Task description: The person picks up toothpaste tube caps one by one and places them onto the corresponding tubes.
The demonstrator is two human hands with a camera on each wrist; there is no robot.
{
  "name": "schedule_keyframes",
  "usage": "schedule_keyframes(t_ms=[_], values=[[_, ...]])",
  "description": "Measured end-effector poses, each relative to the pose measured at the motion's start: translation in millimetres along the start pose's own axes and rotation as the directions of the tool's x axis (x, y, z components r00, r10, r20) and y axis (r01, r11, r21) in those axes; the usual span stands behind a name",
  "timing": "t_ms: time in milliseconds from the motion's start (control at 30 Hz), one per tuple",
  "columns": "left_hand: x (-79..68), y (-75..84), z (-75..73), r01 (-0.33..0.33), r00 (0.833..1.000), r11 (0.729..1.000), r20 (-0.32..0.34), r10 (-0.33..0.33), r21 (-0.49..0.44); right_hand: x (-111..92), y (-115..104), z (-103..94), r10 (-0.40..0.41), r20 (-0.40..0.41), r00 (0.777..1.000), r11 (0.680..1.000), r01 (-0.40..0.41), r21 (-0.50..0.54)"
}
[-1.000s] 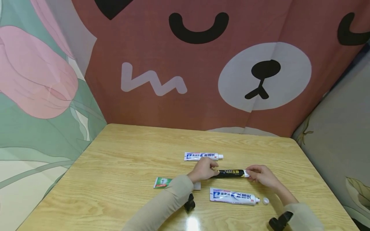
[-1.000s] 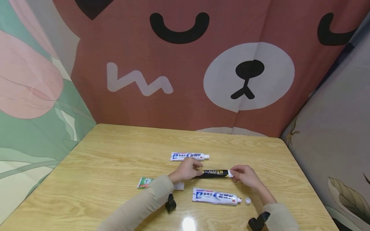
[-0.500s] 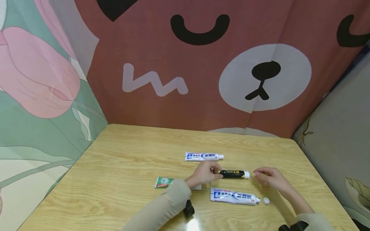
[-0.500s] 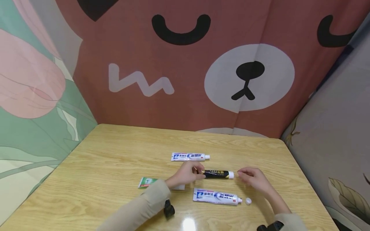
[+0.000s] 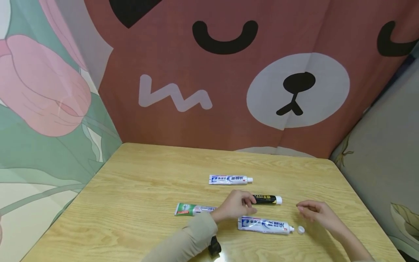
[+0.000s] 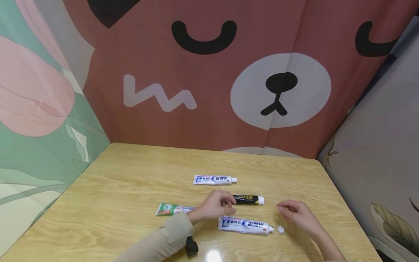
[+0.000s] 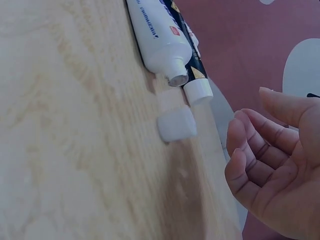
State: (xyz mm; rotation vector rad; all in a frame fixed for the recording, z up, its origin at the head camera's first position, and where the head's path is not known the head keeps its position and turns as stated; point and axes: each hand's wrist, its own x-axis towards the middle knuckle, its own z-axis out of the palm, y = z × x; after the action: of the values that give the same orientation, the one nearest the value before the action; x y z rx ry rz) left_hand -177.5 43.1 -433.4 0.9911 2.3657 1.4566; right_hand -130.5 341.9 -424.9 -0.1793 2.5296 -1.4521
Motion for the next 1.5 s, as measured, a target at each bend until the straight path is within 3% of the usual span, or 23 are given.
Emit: schedule_keyframes(t_ms=[133,267,367,500,733,1333,1500], values=[[-2.5,0.1,3.7,-0.028,1.0,0.999,0.011,0.027,0.023,-6,3,0.7,0.002,0.006,1.0,1.0,-0.002,-0.004],[-3.9,-0.7,7.6,-0.044,0.998,0.997,0.041,0.042,0.055,-12,9,0.5,-0.046,0.029,0.999,0.999,0.045,0.006],[-4.1,-1.4,11.3,-0.059,0.997,0.992,0.054,0.053,0.114,-16,14,0.3,-0.06,0.061,0.996,0.998,0.059,0.019],[-5.0,1.1,13.8,-0.034,0.997,0.992,0.076,0.024,0.125,-18,18,1.2,-0.048,0.089,0.995,0.999,0.047,0.013],[-3.8,2.5,18.0,0.034,0.995,0.991,0.094,-0.046,0.127,-21,28,1.8,-0.102,0.149,0.984,0.994,0.096,0.049],[0.5,4.5,23.3,-0.001,0.982,0.963,0.184,-0.051,0.271,-19,31,10.2,-0.245,0.198,0.949,0.969,0.247,0.015],[2.2,3.8,24.7,-0.006,0.978,0.945,0.198,-0.062,0.328,-17,31,11.5,-0.232,0.199,0.952,0.97,0.243,-0.033]])
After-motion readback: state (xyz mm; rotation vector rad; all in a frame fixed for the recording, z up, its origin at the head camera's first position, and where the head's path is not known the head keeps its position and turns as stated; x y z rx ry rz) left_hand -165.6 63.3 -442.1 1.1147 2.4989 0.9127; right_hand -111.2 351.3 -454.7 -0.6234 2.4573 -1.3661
